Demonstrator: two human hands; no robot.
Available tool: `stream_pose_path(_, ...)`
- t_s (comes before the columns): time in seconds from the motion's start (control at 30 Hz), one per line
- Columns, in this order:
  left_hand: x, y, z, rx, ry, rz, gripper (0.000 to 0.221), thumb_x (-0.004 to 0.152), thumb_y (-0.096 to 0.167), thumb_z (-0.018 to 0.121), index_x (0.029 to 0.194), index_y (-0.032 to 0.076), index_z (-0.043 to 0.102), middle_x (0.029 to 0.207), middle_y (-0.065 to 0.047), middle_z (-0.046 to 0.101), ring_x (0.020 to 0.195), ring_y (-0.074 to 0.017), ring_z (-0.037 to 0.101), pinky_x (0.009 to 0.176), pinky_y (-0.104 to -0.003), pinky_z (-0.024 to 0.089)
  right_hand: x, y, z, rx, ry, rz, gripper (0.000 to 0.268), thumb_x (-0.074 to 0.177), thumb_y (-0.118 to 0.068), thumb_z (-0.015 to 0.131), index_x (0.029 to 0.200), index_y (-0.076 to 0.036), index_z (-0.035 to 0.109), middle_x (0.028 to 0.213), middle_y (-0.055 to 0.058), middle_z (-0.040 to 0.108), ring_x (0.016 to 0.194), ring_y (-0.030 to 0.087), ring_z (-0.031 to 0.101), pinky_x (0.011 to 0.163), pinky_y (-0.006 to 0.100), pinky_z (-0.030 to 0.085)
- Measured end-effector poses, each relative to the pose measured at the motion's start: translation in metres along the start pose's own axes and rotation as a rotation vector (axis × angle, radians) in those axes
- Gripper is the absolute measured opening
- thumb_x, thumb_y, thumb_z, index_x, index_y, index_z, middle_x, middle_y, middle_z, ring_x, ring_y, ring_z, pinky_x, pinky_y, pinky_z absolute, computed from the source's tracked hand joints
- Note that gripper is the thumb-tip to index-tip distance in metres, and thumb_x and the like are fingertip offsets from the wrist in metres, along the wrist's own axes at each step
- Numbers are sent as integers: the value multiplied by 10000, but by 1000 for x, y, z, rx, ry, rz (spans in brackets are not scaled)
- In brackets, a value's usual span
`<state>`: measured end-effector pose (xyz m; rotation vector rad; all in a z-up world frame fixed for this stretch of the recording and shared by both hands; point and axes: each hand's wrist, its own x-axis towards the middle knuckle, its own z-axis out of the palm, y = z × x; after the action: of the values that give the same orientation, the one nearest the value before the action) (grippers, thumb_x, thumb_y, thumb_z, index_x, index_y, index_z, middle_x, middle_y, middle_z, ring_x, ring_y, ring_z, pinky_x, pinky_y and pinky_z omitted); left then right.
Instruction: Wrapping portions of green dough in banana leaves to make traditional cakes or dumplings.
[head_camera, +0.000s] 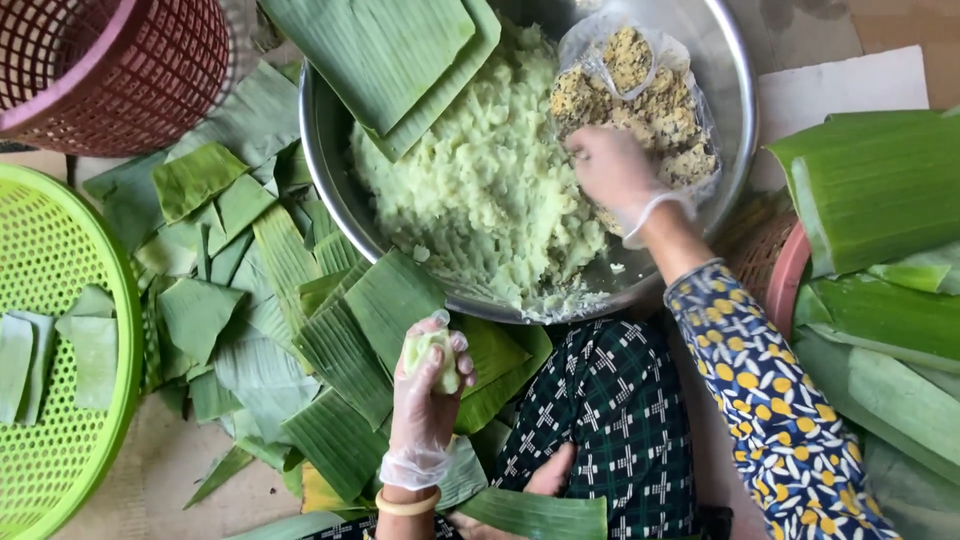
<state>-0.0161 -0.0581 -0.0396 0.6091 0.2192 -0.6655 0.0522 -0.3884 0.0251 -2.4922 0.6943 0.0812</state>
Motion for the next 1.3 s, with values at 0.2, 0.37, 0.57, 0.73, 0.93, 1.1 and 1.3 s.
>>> stream_pose_path(0.2,-3,-5,-3,-44,-36,-9,403,900,105,680,1271,49,533,976,-141,619,736,-215,599,614,-303,506,-3,30,-31,65,-71,84,245,949,-27,605,1158,-60,729,1110,120,742,781,222,718,752,327,585)
stream_pose_path(0.37,-6,-4,9,-58,-74,-16,366,901,110,676,1240,56,549,987,-129,607,768,-207,610,641,-296,526,-29,37,-28,-110,-377,318,731,835,-78,685,1521,-139,441,1517,87,518,1279,289,585,1100,432,465)
stream_pose_path(0.57,-12,-7,9,-49,-92,-7,368,920,120,655,1262,45,545,1001,-141,606,776,-219,606,642,-299,506,-24,64,-7,-60,-286,304,66,903,-74,686,925,-46,741,727,80,644,589,145,503,572,287,434)
stream_pose_path(0.73,-10,0,1,-45,-56,2,384,913,141,671,1263,54,536,991,-129,602,764,-202,604,631,-290,511,-18,69,-14,-67,-192,215,327,930,-58,593,1232,-66,719,1008,129,750,652,198,614,637,327,506)
stream_pose_path(0.93,-8,-3,1,-45,-64,0,379,915,142,667,1259,41,546,1000,-140,608,775,-213,609,635,-294,517,-36,43,-12,-172,-233,59,221,977,-203,602,1094,-102,760,973,92,769,685,179,645,721,322,524)
stream_pose_path(1.1,-7,-7,-1,-51,-59,-12,351,922,137,650,1246,47,548,1003,-142,610,781,-210,607,650,-300,513,-44,18,-20,-180,-372,269,496,939,129,487,1344,-101,660,1242,129,718,423,117,411,408,217,402)
stream_pose_path(1.3,-1,-15,-7,-18,-53,-24,383,907,164,676,1252,57,547,1014,-149,620,779,-218,611,631,-305,516,-23,22,-12,63,-228,191,683,866,31,631,1491,-207,488,1555,86,464,410,74,348,407,211,394)
